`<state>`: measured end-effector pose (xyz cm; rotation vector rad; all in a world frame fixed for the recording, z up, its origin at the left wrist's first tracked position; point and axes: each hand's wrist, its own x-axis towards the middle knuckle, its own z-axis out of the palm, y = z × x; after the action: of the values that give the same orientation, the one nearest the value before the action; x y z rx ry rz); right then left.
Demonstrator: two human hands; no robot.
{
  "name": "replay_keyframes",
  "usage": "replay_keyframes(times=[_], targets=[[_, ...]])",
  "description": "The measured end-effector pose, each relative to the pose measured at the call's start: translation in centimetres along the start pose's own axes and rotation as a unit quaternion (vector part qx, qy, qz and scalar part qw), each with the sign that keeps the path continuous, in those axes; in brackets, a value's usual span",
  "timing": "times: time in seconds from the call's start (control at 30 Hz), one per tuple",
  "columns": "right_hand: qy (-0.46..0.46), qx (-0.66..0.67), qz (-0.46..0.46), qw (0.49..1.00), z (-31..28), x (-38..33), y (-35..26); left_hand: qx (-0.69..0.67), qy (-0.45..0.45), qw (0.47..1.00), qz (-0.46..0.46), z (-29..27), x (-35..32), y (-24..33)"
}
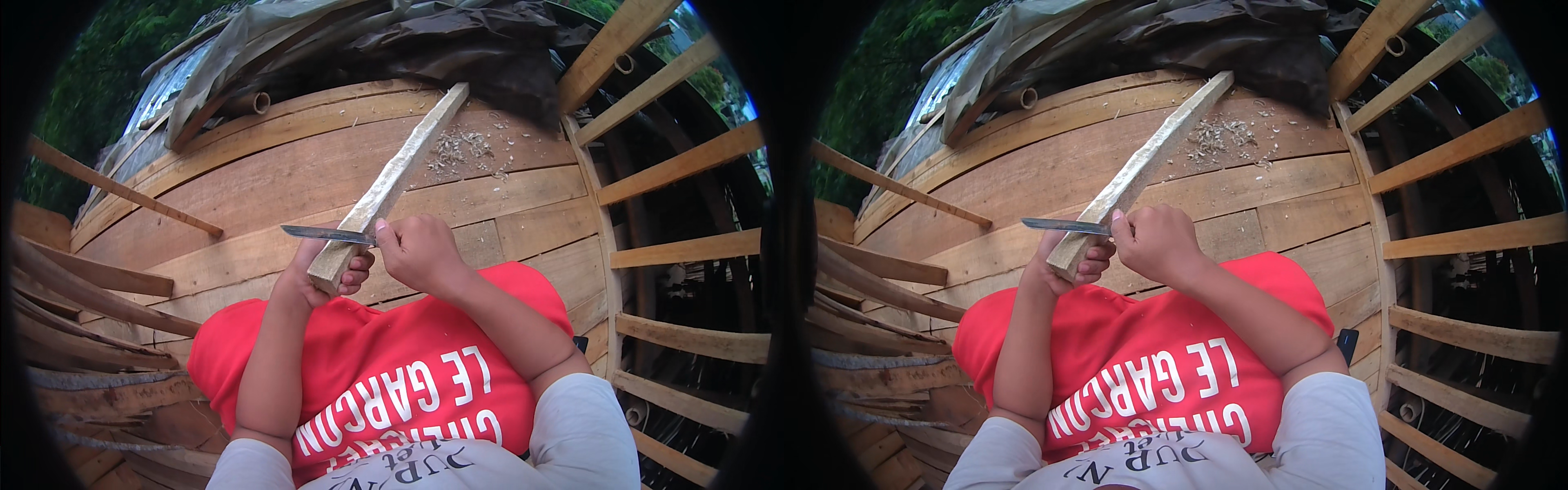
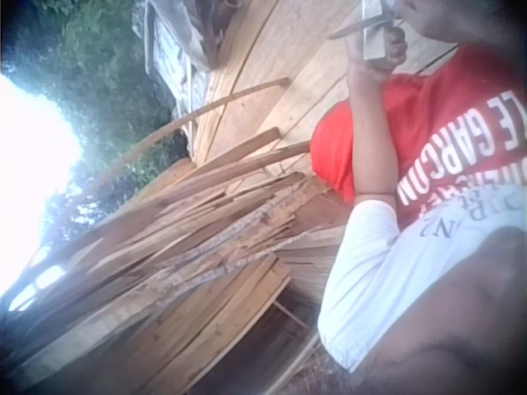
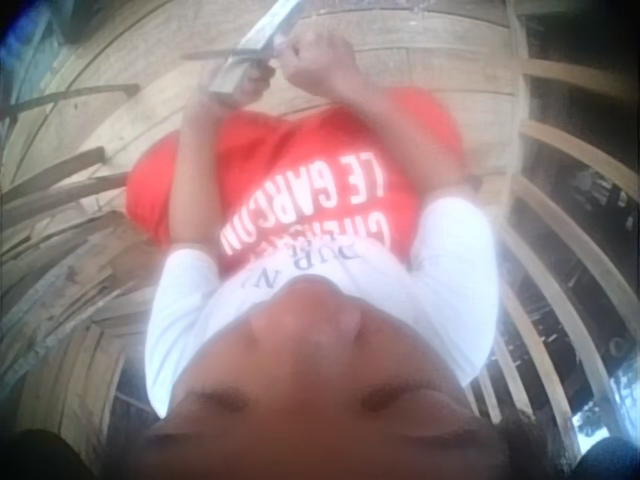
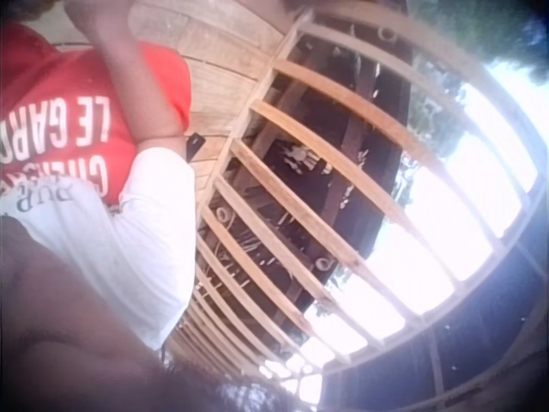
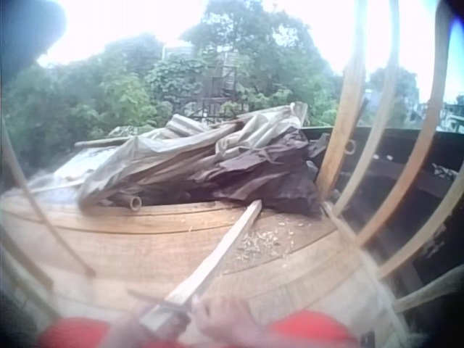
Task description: The person is carving a rectangular wooden plank using a knife. They hold the plank with their left hand and use the knife in their right hand to shave off thin layers of wood, creating wood shavings that fall onto the floor. The person periodically rotates the plank to work on different edges.
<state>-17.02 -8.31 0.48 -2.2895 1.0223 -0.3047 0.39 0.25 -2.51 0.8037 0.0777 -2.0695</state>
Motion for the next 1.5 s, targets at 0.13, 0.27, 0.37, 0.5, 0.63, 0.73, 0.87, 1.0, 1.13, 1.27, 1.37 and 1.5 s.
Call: replay_keyframes(times=[0.13, 0.27, 0.37, 0.5, 0.63, 0.73, 0.87, 1.0, 1.13, 1.27, 1.37, 1.5], targets=[[0.050, -0.055, 0.018, 0.997, 1.0, 0.0, 0.6, 0.010, 0.008, 1.000, 0.002, 0.2, 0.1, -0.3], [0.106, -0.043, -0.029, 0.993, 2.7, 0.8, 2.2, 0.023, 0.031, 0.999, 0.012, 0.2, 0.3, -0.5], [0.133, -0.048, -0.059, 0.988, 2.8, 1.4, 2.8, 0.005, 0.006, 1.000, 0.024, 0.2, 0.1, -0.6], [0.168, -0.047, -0.091, 0.980, 2.9, 2.1, 3.4, -0.033, -0.028, 0.999, 0.027, -0.2, 0.4, -0.8], [0.191, -0.048, -0.106, 0.975, 3.3, 2.9, 4.3, -0.060, -0.042, 0.997, 0.030, -0.3, 0.4, -0.8], [0.201, -0.091, -0.108, 0.969, 3.3, 3.9, 5.9, -0.060, -0.053, 0.996, 0.025, 0.2, 0.4, -0.6], [0.226, -0.122, 0.006, 0.967, 1.6, 5.6, 8.2, 0.029, -0.015, 0.999, 0.030, 1.4, 0.4, -0.2], [0.190, -0.121, 0.053, 0.973, 1.1, 5.5, 6.8, 0.017, -0.033, 0.999, 0.028, 0.7, 0.7, 0.1], [0.132, -0.103, 0.064, 0.984, 1.7, 2.9, 2.2, 0.043, -0.033, 0.998, 0.027, 0.5, 0.3, 0.6], [0.186, -0.109, 0.008, 0.976, 0.3, 5.1, 7.5, 0.079, 0.036, 0.995, 0.040, 2.8, 0.5, -1.1], [0.209, -0.111, 0.047, 0.970, 0.6, 5.3, 6.5, 0.019, -0.019, 0.999, 0.024, 1.9, 0.6, -0.7], [0.118, -0.114, 0.033, 0.986, 2.2, 1.6, 1.2, 0.026, 0.024, 0.999, 0.019, 1.2, 0.3, -1.0]])
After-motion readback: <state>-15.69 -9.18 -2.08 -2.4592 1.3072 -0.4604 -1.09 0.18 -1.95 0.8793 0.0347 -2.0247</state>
